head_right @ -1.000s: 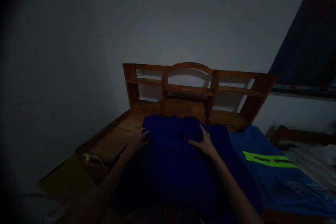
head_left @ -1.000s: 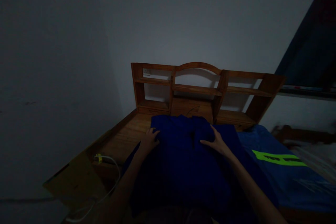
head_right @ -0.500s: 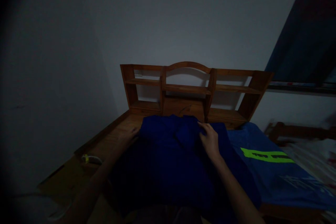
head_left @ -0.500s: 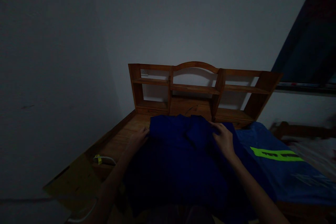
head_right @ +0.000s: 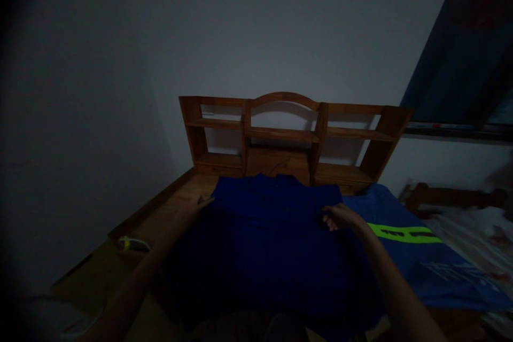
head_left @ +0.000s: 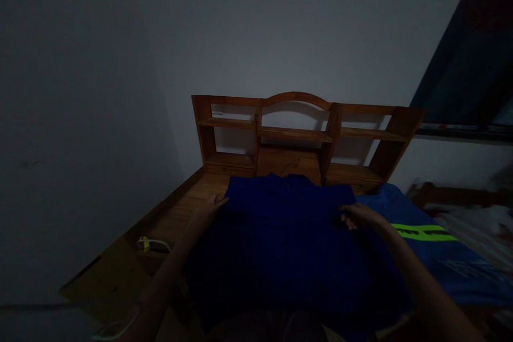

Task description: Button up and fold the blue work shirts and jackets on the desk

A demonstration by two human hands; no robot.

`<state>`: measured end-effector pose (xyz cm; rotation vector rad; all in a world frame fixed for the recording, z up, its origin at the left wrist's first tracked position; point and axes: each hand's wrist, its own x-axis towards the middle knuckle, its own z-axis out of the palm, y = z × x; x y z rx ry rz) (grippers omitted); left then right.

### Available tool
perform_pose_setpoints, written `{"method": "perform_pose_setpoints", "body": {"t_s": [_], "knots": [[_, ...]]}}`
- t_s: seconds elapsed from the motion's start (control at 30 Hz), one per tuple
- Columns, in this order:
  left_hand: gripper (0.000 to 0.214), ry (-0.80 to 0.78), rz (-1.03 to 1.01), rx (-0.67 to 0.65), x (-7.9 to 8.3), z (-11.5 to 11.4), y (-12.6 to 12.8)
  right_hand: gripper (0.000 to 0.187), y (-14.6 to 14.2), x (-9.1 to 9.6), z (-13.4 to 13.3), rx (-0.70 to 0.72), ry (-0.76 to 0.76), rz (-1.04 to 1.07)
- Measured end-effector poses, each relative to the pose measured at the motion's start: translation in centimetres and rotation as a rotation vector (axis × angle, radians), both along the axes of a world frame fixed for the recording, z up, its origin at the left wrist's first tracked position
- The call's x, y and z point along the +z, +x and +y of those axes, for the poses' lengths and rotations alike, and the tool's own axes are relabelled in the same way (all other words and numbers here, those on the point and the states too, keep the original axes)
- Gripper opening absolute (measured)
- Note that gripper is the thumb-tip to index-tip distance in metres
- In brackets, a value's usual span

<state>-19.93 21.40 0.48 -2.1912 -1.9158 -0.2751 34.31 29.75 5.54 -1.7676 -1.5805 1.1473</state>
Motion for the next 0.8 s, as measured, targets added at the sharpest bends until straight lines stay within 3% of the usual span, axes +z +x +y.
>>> {"method": "perform_pose_setpoints", "body": {"t_s": [0.1,0.13,0.27,0.47,0.53,0.67,0.73,0.8], "knots": [[0.062,-0.002,0.033,-0.063,-1.1,1.1,-0.4,0.030,0.5,-2.1,0.1,-0.021,-0.072,0.014],[0.064,0.003,0.036,-0.083,-1.4,1.4,-0.6,0.034,0.6,-2.6,0.2,-0.048,-0.035,0.005],[0.069,0.008,0.038,-0.159,-2.2,1.9,-1.1,0.057,0.1,-3.7,1.1,-0.155,0.297,-0.176],[0.068,-0.060,0.015,-0.131,-1.7,1.2,-1.1,0.058,-0.9,-4.0,0.3,-0.283,0.851,-0.122],[0.066,-0.068,0.003,-0.108,-1.2,0.9,-1.0,0.052,0.0,-4.7,0.3,-0.214,0.814,-0.177],[0.057,-0.136,0.011,-0.079,0.6,0.0,-0.2,0.041,1.7,-6.3,0.9,-0.033,0.499,-0.317],[0.042,-0.108,0.014,-0.061,2.0,-0.1,1.2,0.044,1.0,-6.2,0.7,-0.066,0.533,-0.444],[0.035,0.017,-0.015,-0.030,3.4,0.6,3.5,0.053,-1.2,-5.0,0.1,-0.120,0.701,-0.578]]}}
